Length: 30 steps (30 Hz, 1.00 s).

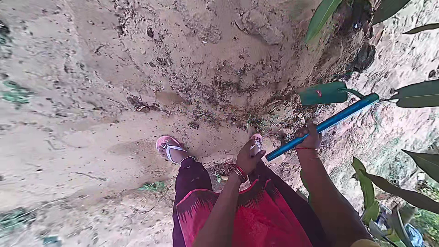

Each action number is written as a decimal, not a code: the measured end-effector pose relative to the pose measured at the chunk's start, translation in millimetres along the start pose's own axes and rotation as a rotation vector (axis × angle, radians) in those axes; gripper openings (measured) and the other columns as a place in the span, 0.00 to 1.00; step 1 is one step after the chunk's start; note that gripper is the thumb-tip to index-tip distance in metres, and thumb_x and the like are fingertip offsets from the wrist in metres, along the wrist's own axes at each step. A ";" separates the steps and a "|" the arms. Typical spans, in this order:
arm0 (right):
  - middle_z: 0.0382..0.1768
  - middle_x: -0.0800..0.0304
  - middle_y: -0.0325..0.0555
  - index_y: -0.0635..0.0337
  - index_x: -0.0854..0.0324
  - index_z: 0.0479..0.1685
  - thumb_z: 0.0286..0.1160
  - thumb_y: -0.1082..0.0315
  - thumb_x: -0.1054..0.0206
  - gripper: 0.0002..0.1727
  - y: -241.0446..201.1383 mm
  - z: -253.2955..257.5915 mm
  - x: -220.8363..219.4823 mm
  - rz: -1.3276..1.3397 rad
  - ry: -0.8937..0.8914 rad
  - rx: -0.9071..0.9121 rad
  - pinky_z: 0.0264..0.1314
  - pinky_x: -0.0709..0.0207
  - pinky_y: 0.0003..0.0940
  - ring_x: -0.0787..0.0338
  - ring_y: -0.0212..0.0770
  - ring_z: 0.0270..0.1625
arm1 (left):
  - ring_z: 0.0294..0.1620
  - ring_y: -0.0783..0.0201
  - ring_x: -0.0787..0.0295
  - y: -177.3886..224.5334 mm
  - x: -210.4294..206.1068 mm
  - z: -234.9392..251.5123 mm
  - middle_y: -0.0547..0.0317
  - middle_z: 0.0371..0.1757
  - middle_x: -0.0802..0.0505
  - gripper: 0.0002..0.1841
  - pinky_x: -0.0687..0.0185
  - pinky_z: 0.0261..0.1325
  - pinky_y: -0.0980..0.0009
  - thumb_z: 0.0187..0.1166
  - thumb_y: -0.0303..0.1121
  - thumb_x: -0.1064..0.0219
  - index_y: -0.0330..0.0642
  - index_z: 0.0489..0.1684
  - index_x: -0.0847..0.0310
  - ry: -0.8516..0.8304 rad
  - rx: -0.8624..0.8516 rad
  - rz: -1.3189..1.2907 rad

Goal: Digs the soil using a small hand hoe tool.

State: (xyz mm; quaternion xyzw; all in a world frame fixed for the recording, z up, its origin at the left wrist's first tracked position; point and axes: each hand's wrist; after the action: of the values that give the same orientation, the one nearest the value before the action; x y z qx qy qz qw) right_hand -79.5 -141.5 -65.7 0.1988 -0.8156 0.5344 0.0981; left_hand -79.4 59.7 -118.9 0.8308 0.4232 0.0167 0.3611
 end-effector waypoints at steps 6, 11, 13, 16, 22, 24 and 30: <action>0.08 0.37 0.30 0.53 0.35 0.30 0.90 0.74 0.51 0.14 72.1 -51.9 -6.1 0.107 0.049 -0.421 0.13 0.32 0.19 0.34 0.26 0.07 | 0.66 0.34 0.14 16.2 -6.1 -8.4 0.31 0.63 0.12 0.31 0.26 0.71 0.37 0.86 0.41 0.34 0.35 0.84 0.35 -0.442 0.299 0.563; 0.13 0.26 0.33 0.48 0.31 0.31 0.95 0.60 0.58 0.18 63.9 -17.3 21.0 0.167 -0.003 -0.459 0.18 0.24 0.25 0.24 0.30 0.13 | 0.69 0.32 0.16 16.1 -6.1 -10.2 0.29 0.64 0.12 0.27 0.26 0.72 0.37 0.89 0.39 0.40 0.35 0.83 0.35 -0.549 0.352 0.729; 0.10 0.35 0.31 0.48 0.36 0.29 0.95 0.57 0.53 0.18 58.9 -4.6 28.6 0.073 0.170 -0.467 0.15 0.29 0.24 0.31 0.29 0.09 | 0.71 0.33 0.17 14.5 -12.6 -8.2 0.31 0.68 0.14 0.29 0.28 0.73 0.35 0.88 0.41 0.37 0.38 0.85 0.35 -0.600 0.306 0.782; 0.10 0.38 0.30 0.48 0.38 0.29 0.96 0.51 0.55 0.21 68.5 15.5 69.2 0.010 0.352 -0.370 0.16 0.31 0.24 0.34 0.28 0.10 | 0.82 0.35 0.29 3.5 -18.5 -12.9 0.35 0.82 0.24 0.42 0.40 0.80 0.34 0.81 0.48 0.29 0.42 0.93 0.43 -0.567 0.199 0.794; 0.49 0.22 0.51 0.60 0.38 0.76 0.96 0.42 0.62 0.31 95.1 85.1 172.4 0.041 0.656 -0.315 0.49 0.19 0.41 0.17 0.41 0.43 | 0.85 0.35 0.34 -12.1 -14.7 -11.0 0.36 0.86 0.29 0.40 0.42 0.83 0.35 0.86 0.49 0.36 0.42 0.95 0.49 -0.450 0.375 0.866; 0.54 0.20 0.56 0.64 0.40 0.82 0.97 0.44 0.63 0.34 101.9 100.9 207.9 -0.108 0.745 -0.308 0.49 0.17 0.41 0.14 0.43 0.44 | 0.85 0.35 0.33 -19.7 -19.2 -13.7 0.36 0.85 0.28 0.38 0.41 0.82 0.36 0.87 0.47 0.37 0.41 0.94 0.47 -0.438 0.371 0.844; 0.68 0.28 0.53 0.58 0.48 0.87 0.99 0.52 0.70 0.28 149.6 128.5 305.6 -0.013 0.778 -0.280 0.61 0.19 0.36 0.18 0.42 0.59 | 0.83 0.32 0.31 -32.0 -26.9 -33.0 0.32 0.83 0.27 0.35 0.39 0.81 0.36 0.87 0.41 0.37 0.37 0.91 0.43 -0.448 0.354 0.789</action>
State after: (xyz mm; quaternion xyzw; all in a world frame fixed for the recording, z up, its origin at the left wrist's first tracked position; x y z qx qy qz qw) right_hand -412.5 -273.3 -129.1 -0.0282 -0.7812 0.4529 0.4287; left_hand -129.7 71.9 -106.7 0.9597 -0.0159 -0.0990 0.2626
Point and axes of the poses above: each hand's wrist, its own z-axis towards the middle knuckle, its own x-axis out of the back of the hand, y = z × x
